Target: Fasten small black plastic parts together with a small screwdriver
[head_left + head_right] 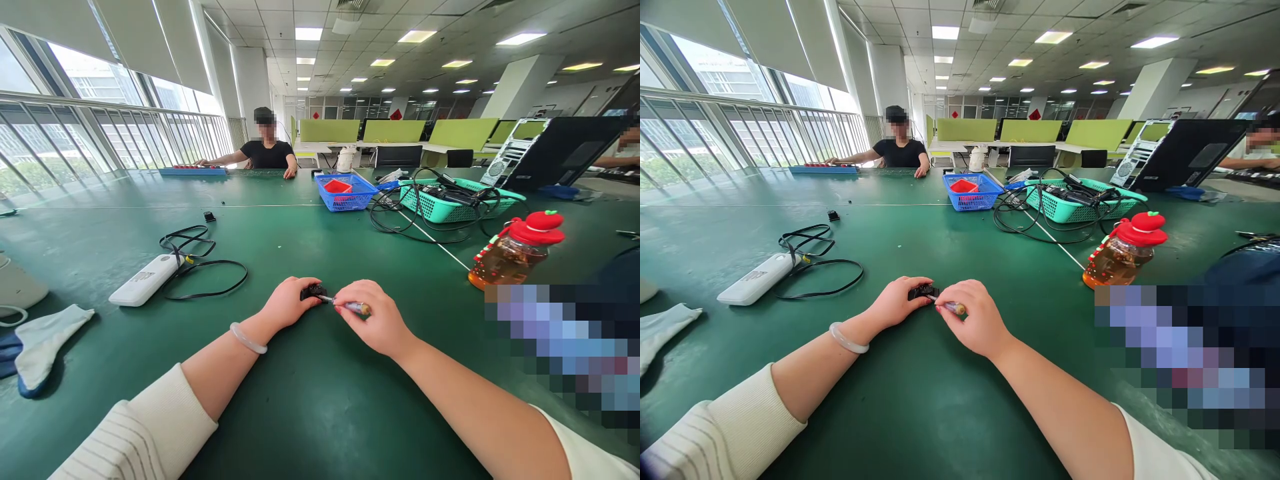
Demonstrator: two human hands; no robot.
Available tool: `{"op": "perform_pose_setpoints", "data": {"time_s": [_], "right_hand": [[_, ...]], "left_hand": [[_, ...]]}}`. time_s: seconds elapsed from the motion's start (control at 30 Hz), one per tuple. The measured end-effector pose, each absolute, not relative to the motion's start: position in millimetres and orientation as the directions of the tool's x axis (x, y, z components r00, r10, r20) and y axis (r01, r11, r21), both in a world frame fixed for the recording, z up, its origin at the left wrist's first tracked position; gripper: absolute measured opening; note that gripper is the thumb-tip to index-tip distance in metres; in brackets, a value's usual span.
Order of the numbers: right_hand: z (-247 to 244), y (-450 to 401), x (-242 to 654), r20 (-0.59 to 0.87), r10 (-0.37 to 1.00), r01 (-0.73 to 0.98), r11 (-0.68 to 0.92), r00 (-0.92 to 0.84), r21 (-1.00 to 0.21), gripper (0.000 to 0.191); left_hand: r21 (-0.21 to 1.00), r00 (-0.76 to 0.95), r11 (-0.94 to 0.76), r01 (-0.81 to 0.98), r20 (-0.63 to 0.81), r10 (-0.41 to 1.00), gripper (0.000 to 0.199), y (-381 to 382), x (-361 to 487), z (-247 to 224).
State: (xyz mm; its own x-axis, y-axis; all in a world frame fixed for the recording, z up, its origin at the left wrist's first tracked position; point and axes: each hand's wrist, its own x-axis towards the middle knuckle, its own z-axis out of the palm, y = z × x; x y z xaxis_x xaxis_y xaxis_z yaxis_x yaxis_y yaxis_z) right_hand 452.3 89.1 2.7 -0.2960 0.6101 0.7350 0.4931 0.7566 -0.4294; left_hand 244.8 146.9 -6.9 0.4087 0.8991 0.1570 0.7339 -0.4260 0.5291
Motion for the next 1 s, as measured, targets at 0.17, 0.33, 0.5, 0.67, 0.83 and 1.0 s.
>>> {"op": "perform_pose_setpoints", "data": {"time_s": [0.17, 0.33, 0.5, 0.67, 0.83, 1.0], "right_hand": [[-1, 94, 456, 0.576, 0.813, 0.453, 0.547, -0.085, -0.704, 0.009], [-8, 104, 459, 0.385, 0.919, 0.276, 0.348, 0.09, -0.896, 0.027], [-10, 110, 459, 0.226, 0.962, 0.11, 0.21, 0.156, -0.971, 0.042], [-11, 110, 460, 0.226, 0.96, 0.118, 0.208, 0.166, -0.971, 0.047], [-13, 111, 462, 0.301, 0.942, 0.164, 0.277, 0.15, -0.947, 0.04], [-8, 102, 462, 0.491, 0.868, 0.357, 0.439, 0.069, -0.825, 0.021]], "left_hand": [[0.523, 0.408, -0.419, 0.742, 0.143, 0.902, 0.04, 146, 244, -5], [0.529, 0.401, -0.407, 0.744, 0.134, 0.906, 0.04, 146, 244, -4], [0.534, 0.394, -0.399, 0.746, 0.129, 0.91, 0.043, 146, 244, -5], [0.542, 0.392, -0.397, 0.74, 0.131, 0.91, 0.047, 146, 245, -6], [0.532, 0.399, -0.404, 0.744, 0.132, 0.908, 0.041, 146, 245, -4], [0.527, 0.407, -0.419, 0.739, 0.145, 0.902, 0.037, 146, 245, -5]]}}
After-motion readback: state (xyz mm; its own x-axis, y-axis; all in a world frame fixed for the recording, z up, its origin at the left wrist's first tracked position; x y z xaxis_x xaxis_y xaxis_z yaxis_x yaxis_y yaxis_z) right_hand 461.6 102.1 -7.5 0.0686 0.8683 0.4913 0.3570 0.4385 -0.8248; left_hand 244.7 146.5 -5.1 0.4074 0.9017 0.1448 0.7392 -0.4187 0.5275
